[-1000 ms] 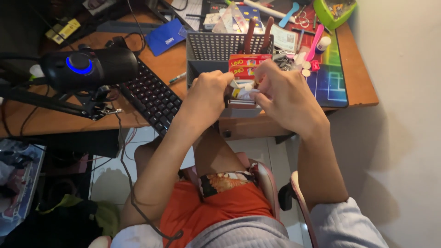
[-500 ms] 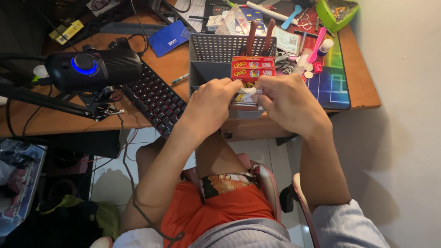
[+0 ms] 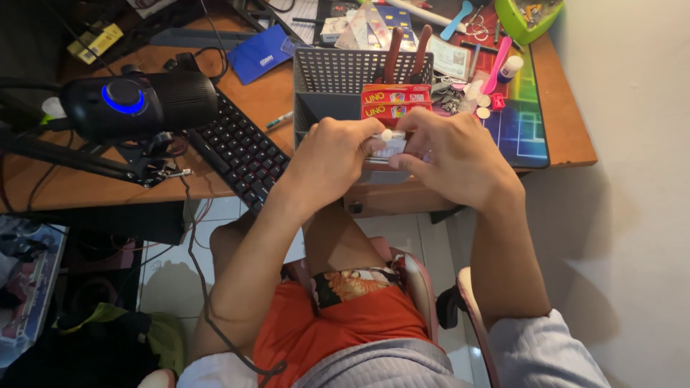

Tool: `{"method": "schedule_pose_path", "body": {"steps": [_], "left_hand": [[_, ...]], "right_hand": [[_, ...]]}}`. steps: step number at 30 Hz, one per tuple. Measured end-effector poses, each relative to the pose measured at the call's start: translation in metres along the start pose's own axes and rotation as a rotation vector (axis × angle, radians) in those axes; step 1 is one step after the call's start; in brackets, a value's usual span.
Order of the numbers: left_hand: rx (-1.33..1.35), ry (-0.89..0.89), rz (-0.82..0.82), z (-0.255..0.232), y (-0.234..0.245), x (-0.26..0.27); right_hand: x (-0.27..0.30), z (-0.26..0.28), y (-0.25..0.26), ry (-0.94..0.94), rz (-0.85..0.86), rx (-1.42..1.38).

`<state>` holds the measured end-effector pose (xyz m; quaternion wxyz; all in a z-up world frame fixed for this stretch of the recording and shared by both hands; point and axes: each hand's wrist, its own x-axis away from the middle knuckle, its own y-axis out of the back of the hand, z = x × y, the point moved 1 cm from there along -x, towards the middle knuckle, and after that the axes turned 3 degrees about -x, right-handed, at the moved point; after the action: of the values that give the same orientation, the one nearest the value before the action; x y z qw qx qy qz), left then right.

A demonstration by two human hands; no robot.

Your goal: The person sits at a cluttered desk and uses red-handled pliers to cut a small object, then handles a yellow rubber band and several small white items. They place the items into a gray plastic organizer on the desk.

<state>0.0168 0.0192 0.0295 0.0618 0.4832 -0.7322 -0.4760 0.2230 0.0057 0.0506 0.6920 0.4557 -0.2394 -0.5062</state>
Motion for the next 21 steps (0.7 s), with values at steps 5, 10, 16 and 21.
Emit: {"method": "schedule_pose_path", "body": {"steps": [5,10,16,21], "left_hand": [[0.11,-0.02,-0.233,-0.008,0.012,-0.003],[0.019,-0.008,-0.492,0.004,0.035,0.017],[0.028,-0.063,-0.641,0.003,0.021,0.03],[0.017,-0.101,-0.638,0.01,0.011,0.029]], "right_hand": [[0.004,0.009,-0.003,-0.082,0.068,0.091],[-0.001,0.003,-0.009,0.004,0.054,0.118],[-0.005,-0.003,-0.009,0.058,0.119,0.103],[0.002,-0.003,0.004,0.072,0.167,0.049]]}}
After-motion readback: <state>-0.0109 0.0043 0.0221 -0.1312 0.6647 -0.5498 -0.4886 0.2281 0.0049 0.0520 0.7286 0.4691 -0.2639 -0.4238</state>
